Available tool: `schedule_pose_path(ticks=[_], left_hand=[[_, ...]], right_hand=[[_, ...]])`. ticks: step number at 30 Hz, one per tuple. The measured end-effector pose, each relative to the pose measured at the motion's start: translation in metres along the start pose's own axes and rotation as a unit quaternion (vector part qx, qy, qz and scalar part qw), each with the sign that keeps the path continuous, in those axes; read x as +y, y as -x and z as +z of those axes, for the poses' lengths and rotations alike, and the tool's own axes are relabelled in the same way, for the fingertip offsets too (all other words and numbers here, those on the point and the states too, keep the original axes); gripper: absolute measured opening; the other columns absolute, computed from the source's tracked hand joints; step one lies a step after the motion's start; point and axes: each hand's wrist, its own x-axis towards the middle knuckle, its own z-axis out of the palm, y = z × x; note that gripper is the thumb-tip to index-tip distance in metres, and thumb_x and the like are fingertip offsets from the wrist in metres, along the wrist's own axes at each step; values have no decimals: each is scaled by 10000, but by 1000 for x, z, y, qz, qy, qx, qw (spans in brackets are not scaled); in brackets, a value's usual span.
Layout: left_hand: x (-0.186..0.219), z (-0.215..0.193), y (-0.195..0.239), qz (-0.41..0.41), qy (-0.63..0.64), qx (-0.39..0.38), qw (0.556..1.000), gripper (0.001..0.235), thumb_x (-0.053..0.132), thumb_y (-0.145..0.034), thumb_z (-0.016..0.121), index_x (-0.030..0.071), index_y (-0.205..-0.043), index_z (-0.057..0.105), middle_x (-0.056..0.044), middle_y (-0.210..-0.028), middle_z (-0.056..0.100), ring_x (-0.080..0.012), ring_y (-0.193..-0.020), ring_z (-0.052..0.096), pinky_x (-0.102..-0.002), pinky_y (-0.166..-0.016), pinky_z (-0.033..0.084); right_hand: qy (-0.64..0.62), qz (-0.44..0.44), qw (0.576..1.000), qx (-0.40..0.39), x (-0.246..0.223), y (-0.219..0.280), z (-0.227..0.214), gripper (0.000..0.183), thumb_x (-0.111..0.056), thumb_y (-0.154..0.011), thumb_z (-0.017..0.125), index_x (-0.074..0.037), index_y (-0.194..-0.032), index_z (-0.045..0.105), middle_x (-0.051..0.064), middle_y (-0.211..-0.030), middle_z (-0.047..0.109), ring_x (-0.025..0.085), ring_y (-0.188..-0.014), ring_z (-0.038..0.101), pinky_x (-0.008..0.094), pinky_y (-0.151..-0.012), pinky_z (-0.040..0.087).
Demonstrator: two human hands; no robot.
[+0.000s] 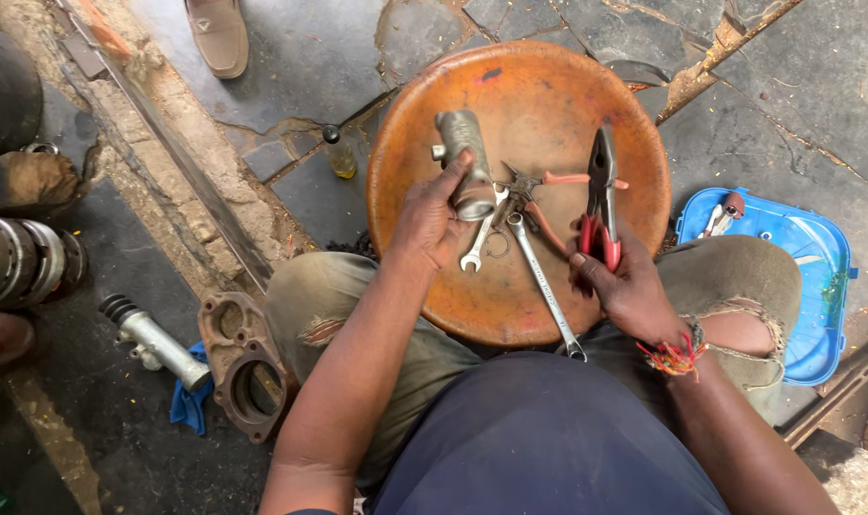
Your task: The person sits on the ground and disassembles a mechanical part using wrenches and pliers. They remove a bolt, separate components, and use pliers to adjust internal parts. The person then applies oil to the part and continues to manipulate it with tools.
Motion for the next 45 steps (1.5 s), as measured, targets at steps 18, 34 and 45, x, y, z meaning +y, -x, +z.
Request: schedule_pose_path(ticks=[18, 34, 45], left_hand=[[33, 29, 33, 77, 2, -161, 984, 722, 681, -889, 611, 51, -1235, 549, -164, -951, 749, -251, -851, 748, -447, -791, 628], [21, 11, -1, 24, 109, -42, 993, 719, 744, -918, 584, 71, -1168, 569, -145, -858, 690, -307, -803, 708, -508, -800, 571], [14, 15, 5, 12, 197, -72, 978, 749, 760, -889, 589, 61, -1159, 591, -175, -818, 670, -331, -779, 713, -494, -783, 591]], right_hand=[[95, 29, 995, 0, -30, 16, 23, 229, -199, -997, 619, -43, -1164, 607, 31, -797, 641, 85, -620, 579, 249, -523, 480], [140, 91, 986, 8, -9, 16, 38, 198, -194, -1035, 606, -5, -1002, 657, 76, -743, 640, 225, -651, 590, 374, -578, 494], [414, -165, 895, 13, -16, 26, 41, 172, -118, -971, 525, -14, -1055, 633, 166, -906, 708, 330, -781, 704, 382, -716, 550]])
